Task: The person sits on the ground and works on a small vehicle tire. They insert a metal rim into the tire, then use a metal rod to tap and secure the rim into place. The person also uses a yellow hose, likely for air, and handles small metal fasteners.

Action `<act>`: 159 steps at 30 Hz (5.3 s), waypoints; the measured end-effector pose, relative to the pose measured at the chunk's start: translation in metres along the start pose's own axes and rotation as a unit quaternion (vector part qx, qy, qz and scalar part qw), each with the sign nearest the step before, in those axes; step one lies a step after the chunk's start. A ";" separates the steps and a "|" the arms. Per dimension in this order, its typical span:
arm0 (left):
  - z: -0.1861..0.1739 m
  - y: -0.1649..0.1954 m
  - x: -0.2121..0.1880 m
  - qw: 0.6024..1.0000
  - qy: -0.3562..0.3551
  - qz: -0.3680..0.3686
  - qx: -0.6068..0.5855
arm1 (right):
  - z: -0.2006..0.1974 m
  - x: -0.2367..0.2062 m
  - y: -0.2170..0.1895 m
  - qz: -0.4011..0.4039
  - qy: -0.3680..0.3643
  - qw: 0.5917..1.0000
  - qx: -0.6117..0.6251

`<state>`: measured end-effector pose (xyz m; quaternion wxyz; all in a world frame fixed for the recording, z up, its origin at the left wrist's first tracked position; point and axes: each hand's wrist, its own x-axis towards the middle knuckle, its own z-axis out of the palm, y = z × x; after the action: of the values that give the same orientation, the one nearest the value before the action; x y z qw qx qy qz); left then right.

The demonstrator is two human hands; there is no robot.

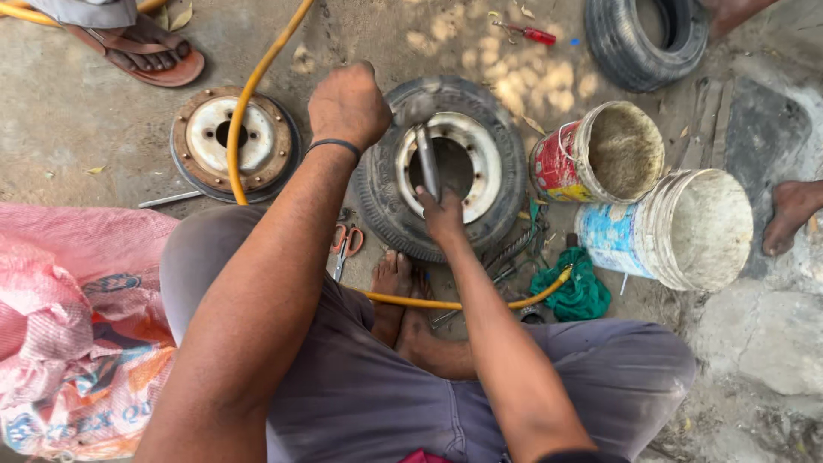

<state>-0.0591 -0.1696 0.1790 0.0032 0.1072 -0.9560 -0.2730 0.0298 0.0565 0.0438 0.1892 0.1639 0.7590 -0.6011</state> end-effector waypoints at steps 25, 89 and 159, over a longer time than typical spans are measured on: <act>0.008 0.007 0.002 0.998 -0.018 0.034 -0.053 | -0.057 0.030 -0.003 -0.018 0.123 0.992 0.019; 0.028 0.011 0.000 0.994 0.054 0.072 -0.060 | -0.086 -0.106 0.021 0.021 0.174 0.968 -0.178; -0.006 -0.091 -0.001 0.996 -0.046 -0.059 -0.052 | 0.014 -0.011 -0.051 -0.144 -0.075 0.764 -0.624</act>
<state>-0.0388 -0.2480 0.1364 -0.0514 0.1504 -0.9315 -0.3270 0.0167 0.0309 0.0898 0.2177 -0.1471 0.9645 -0.0252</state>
